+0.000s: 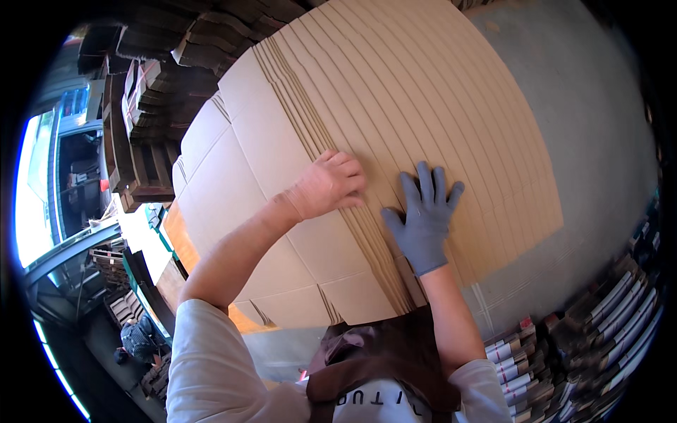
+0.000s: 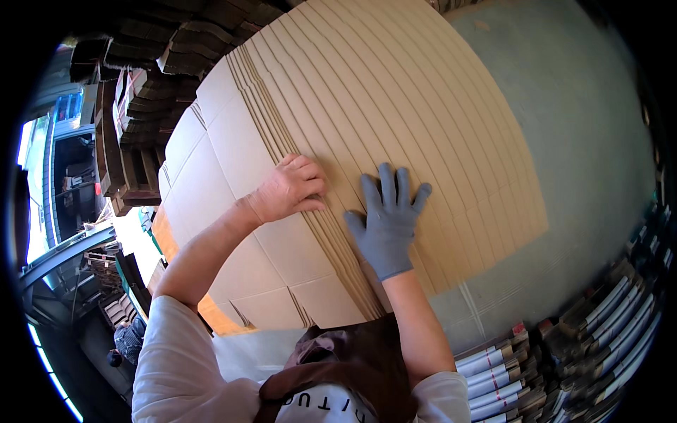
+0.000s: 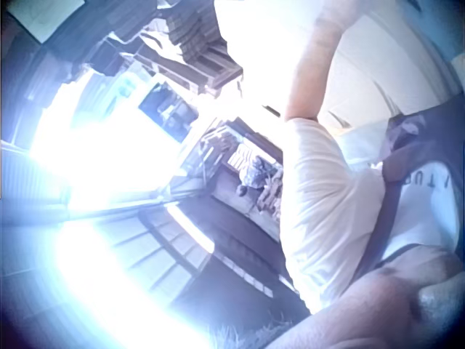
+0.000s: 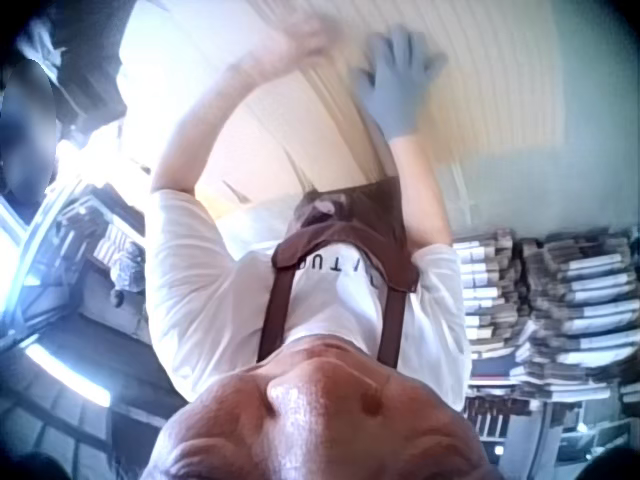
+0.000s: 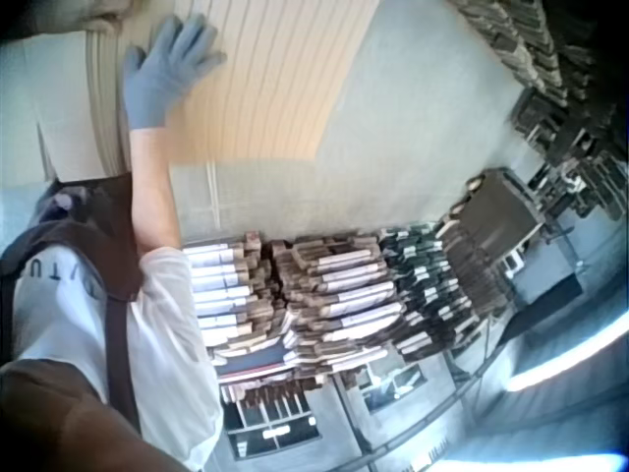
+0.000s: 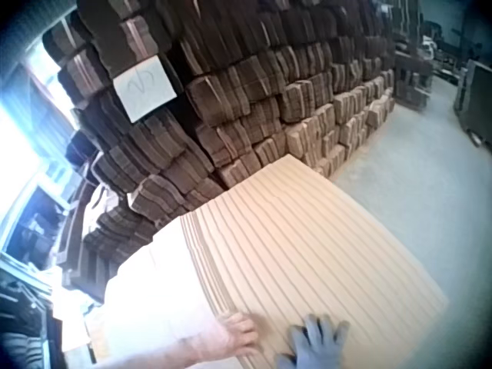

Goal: The person repeatedly aligns and stacks flat cardboard sheets on a table, smoothing the edges with both hands. They occasionally retrieve additional sheets from a nearby stack and continue aligning them. The person also briefly picks up a small plastic-wrapped item from the floor.

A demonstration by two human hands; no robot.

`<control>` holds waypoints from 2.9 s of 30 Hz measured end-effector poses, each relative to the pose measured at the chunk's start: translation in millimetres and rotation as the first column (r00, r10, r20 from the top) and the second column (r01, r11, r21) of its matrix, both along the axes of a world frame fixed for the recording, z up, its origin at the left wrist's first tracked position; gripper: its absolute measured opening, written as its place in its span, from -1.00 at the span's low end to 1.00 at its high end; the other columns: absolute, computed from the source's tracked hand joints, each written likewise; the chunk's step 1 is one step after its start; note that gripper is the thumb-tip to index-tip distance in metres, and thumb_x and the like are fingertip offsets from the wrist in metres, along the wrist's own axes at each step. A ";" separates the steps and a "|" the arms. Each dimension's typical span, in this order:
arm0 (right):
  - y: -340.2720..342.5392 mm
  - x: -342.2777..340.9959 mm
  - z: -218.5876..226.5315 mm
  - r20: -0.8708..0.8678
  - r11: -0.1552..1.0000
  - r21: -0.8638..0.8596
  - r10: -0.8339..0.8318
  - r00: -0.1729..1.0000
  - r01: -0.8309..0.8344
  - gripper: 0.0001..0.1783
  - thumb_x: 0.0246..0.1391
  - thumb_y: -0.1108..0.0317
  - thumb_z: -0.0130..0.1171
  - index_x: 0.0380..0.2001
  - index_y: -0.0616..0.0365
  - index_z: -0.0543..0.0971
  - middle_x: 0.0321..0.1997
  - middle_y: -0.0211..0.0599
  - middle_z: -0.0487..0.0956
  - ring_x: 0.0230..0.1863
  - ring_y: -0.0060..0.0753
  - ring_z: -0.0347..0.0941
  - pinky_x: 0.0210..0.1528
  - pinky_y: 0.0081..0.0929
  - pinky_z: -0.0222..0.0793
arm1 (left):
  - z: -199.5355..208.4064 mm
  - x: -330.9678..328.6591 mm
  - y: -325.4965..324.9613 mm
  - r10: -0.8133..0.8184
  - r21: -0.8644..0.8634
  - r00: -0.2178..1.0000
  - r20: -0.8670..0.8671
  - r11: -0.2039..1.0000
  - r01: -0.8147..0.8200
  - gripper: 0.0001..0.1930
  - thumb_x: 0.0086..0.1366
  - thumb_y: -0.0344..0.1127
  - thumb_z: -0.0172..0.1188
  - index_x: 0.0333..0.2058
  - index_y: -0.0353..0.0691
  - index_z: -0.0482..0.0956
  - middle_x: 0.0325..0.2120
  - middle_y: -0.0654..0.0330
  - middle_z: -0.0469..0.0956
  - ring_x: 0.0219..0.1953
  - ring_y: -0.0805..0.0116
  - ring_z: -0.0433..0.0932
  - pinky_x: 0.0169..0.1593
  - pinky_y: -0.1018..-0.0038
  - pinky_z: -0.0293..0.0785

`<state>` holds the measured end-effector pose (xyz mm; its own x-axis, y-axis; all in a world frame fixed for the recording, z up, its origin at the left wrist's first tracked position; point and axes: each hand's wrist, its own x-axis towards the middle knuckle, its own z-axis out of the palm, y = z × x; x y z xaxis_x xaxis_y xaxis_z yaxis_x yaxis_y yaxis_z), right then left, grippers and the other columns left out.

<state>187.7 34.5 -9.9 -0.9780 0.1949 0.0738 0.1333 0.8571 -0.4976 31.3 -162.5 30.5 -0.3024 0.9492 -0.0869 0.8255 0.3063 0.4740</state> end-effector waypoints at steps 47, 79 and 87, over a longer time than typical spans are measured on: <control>-9.1 120.0 40.1 0.364 0.979 -0.185 -0.016 0.931 0.089 -0.87 0.21 0.22 0.22 -0.31 0.01 0.55 -0.24 -0.21 0.51 -0.20 -0.02 0.48 -0.17 -0.05 0.39 | 21.8 -50.1 41.3 -0.081 -0.311 0.984 0.159 0.942 0.128 -0.75 0.14 -0.21 0.48 -0.32 -0.07 0.56 -0.27 0.29 0.50 0.01 0.27 0.43 0.23 0.25 0.23; -16.0 111.3 18.0 0.336 0.991 -0.091 -0.066 0.940 0.103 -0.84 0.21 0.24 0.21 -0.35 0.07 0.52 -0.23 -0.17 0.50 -0.19 -0.04 0.49 -0.19 -0.07 0.39 | 10.8 -54.4 34.8 -0.059 -0.223 0.994 0.088 0.972 0.077 -0.76 0.19 -0.20 0.44 -0.28 -0.07 0.54 -0.29 0.30 0.46 -0.02 0.23 0.44 0.16 0.24 0.25; -13.3 112.9 22.7 0.396 0.990 -0.109 -0.038 0.918 0.088 -0.85 0.23 0.23 0.20 -0.32 0.05 0.56 -0.22 -0.17 0.51 -0.15 -0.03 0.49 -0.15 -0.05 0.38 | 4.1 -57.2 31.9 -0.096 -0.182 0.984 0.148 0.976 0.123 -0.77 0.17 -0.18 0.45 -0.29 -0.02 0.57 -0.25 0.33 0.49 0.03 0.23 0.45 0.21 0.19 0.24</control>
<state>300.6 21.3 12.8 -0.9088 0.2404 -0.3409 0.3908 0.7765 -0.4943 -25.9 -130.6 34.6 -0.1700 0.9380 -0.3020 0.7898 0.3129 0.5275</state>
